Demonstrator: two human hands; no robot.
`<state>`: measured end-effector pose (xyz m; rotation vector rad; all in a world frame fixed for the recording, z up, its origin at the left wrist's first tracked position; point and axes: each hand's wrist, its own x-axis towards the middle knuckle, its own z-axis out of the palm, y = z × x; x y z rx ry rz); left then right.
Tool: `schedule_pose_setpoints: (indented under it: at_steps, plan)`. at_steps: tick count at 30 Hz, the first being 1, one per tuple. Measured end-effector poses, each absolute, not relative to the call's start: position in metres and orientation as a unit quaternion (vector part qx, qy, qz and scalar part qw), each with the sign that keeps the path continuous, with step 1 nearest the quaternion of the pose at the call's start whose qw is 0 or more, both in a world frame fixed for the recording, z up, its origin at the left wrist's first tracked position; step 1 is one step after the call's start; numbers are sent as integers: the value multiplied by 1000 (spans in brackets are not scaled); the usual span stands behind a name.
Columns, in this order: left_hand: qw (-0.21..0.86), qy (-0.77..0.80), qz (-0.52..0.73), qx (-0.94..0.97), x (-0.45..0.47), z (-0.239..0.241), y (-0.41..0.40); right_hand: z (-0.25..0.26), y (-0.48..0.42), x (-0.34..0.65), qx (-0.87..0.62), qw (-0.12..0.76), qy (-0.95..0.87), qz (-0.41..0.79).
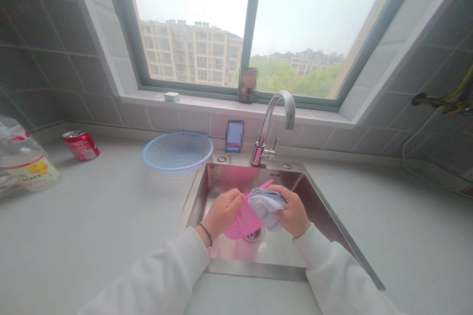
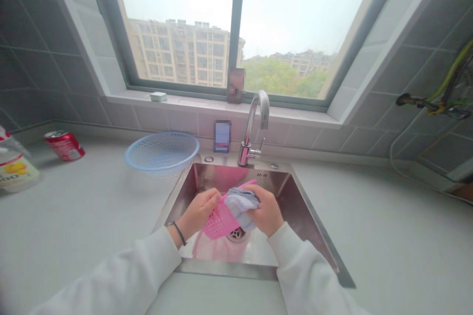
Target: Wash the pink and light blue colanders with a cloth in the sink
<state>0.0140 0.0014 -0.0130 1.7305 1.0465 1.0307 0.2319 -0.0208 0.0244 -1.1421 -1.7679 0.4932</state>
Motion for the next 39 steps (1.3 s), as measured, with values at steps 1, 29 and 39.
schedule_pose_setpoints:
  at_steps: [1, 29, 39]
  plan:
    - [415, 420, 409, 696, 14, -13, 2, 25, -23, 228, -456, 463, -732, 207]
    - [367, 460, 419, 691, 12, -10, 0, 26, -25, 222, -454, 493, -709, 220]
    - [462, 402, 472, 634, 5, -6, -2, 7, 16, 299, -587, 600, -502, 210]
